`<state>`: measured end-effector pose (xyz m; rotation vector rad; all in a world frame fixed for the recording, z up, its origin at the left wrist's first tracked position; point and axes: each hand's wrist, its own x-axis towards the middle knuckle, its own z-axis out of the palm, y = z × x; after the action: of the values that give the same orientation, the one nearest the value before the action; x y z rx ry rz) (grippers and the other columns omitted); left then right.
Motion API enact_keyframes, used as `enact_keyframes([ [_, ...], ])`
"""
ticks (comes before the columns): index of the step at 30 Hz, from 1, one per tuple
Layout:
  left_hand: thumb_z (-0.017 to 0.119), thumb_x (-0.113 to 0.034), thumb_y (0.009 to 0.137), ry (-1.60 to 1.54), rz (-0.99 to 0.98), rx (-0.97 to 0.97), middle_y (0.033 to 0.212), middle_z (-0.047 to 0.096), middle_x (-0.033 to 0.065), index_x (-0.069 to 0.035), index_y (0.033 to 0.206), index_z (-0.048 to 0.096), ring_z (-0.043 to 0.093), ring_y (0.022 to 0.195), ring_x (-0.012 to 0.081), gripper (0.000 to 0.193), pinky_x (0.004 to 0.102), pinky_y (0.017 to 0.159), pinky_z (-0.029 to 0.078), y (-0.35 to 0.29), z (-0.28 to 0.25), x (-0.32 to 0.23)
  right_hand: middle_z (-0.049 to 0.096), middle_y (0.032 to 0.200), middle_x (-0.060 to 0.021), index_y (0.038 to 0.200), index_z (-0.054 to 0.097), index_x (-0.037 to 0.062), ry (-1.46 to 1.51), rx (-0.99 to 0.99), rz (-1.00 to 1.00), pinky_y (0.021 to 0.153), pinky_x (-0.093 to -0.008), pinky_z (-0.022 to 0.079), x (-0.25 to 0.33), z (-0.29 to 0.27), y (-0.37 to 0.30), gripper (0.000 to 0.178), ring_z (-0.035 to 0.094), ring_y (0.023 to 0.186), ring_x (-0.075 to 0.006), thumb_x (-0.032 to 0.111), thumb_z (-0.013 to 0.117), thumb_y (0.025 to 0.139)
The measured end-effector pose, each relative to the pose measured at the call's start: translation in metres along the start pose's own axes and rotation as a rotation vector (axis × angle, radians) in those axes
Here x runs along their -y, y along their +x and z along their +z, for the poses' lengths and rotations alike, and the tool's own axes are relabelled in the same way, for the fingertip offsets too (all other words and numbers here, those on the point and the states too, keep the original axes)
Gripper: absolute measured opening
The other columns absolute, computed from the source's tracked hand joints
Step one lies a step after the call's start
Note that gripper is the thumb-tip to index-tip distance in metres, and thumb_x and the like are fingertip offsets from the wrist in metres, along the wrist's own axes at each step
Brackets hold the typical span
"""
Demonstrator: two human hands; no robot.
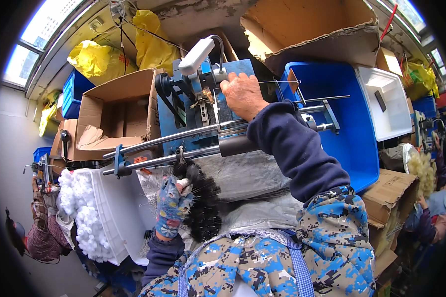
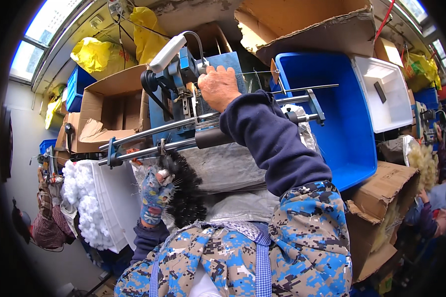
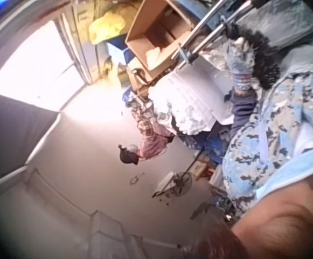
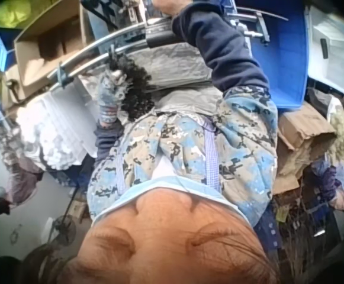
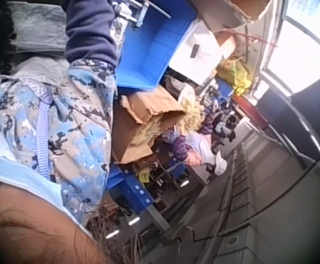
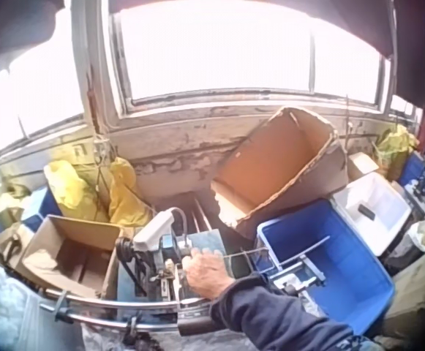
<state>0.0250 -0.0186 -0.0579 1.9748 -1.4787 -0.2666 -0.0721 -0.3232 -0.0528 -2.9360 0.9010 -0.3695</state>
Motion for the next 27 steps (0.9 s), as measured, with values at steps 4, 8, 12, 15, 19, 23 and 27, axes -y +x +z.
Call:
enact_keyframes([
  [4, 0.065, -0.001, 0.066, -0.174, -0.121, 0.049, 0.082, 0.058, 0.0124, -0.004, 0.097, 0.059, 0.056, 0.074, 0.0312, 0.032, 0.0376, 0.063, 0.045, 0.000, -0.005, -0.007, 0.061, 0.092, -0.0094, 0.083, 0.065, 0.0095, -0.008, 0.016, -0.005, 0.070, -0.0414, 0.041, 0.000, -0.004, -0.001, 0.014, 0.058, 0.085, -0.0259, 0.014, 0.052, 0.077],
  [8, 0.066, 0.000, 0.067, 0.062, 0.045, 0.048, 0.086, 0.057, 0.0135, -0.003, 0.100, 0.058, 0.056, 0.074, 0.0316, 0.035, 0.0373, 0.066, 0.046, 0.001, -0.005, -0.002, 0.062, 0.092, -0.0076, 0.084, 0.065, 0.0107, 0.097, 0.045, 0.003, 0.075, -0.0438, 0.039, -0.003, 0.000, 0.000, 0.016, 0.056, 0.090, -0.0269, 0.014, 0.051, 0.078],
  [12, 0.066, 0.001, 0.066, 0.019, 0.009, 0.051, 0.089, 0.057, 0.0143, -0.004, 0.100, 0.057, 0.056, 0.074, 0.0322, 0.035, 0.0382, 0.067, 0.046, 0.000, -0.004, -0.005, 0.063, 0.094, -0.0054, 0.093, 0.068, 0.0133, 0.156, 0.083, 0.052, 0.080, -0.0446, 0.034, -0.004, 0.002, 0.006, 0.020, 0.053, 0.095, -0.0266, 0.015, 0.052, 0.080],
  [15, 0.065, 0.001, 0.068, 0.032, 0.006, 0.048, 0.089, 0.057, 0.0146, -0.004, 0.099, 0.058, 0.057, 0.074, 0.0302, 0.032, 0.0367, 0.064, 0.046, 0.004, -0.009, -0.012, 0.064, 0.093, -0.0054, 0.093, 0.068, 0.0143, 0.096, 0.083, 0.129, 0.082, -0.0460, 0.033, -0.004, 0.001, 0.004, 0.020, 0.052, 0.097, -0.0270, 0.015, 0.052, 0.080],
  [19, 0.063, 0.001, 0.075, -0.129, -0.042, -0.113, 0.085, 0.057, 0.0128, -0.004, 0.095, 0.059, 0.058, 0.070, 0.0271, 0.021, 0.0341, 0.060, 0.046, -0.001, -0.012, -0.015, 0.052, 0.117, -0.0120, 0.100, 0.064, 0.0086, 0.057, 0.046, 0.180, 0.088, -0.0489, 0.030, -0.009, -0.003, -0.006, 0.025, 0.042, 0.110, -0.0304, 0.020, 0.056, 0.079],
  [23, 0.056, -0.001, 0.086, -0.377, -0.226, -0.230, 0.080, 0.065, 0.0093, 0.000, 0.094, 0.060, 0.062, 0.072, 0.0161, 0.009, 0.0261, 0.066, 0.049, -0.007, -0.015, -0.026, 0.031, 0.132, -0.0185, 0.105, 0.058, -0.0004, 0.102, 0.008, 0.111, 0.091, -0.0487, 0.031, -0.013, -0.016, -0.042, 0.046, 0.035, 0.115, -0.0327, 0.028, 0.068, 0.071],
  [27, 0.056, -0.005, 0.088, -0.584, -0.294, -0.241, 0.081, 0.065, 0.0106, 0.003, 0.090, 0.061, 0.062, 0.071, 0.0146, 0.010, 0.0246, 0.064, 0.050, 0.008, -0.005, -0.046, 0.035, 0.125, -0.0189, 0.109, 0.055, -0.0013, 0.144, 0.043, 0.137, 0.083, -0.0462, 0.040, -0.011, -0.021, -0.049, 0.050, 0.041, 0.109, -0.0335, 0.029, 0.069, 0.071],
])
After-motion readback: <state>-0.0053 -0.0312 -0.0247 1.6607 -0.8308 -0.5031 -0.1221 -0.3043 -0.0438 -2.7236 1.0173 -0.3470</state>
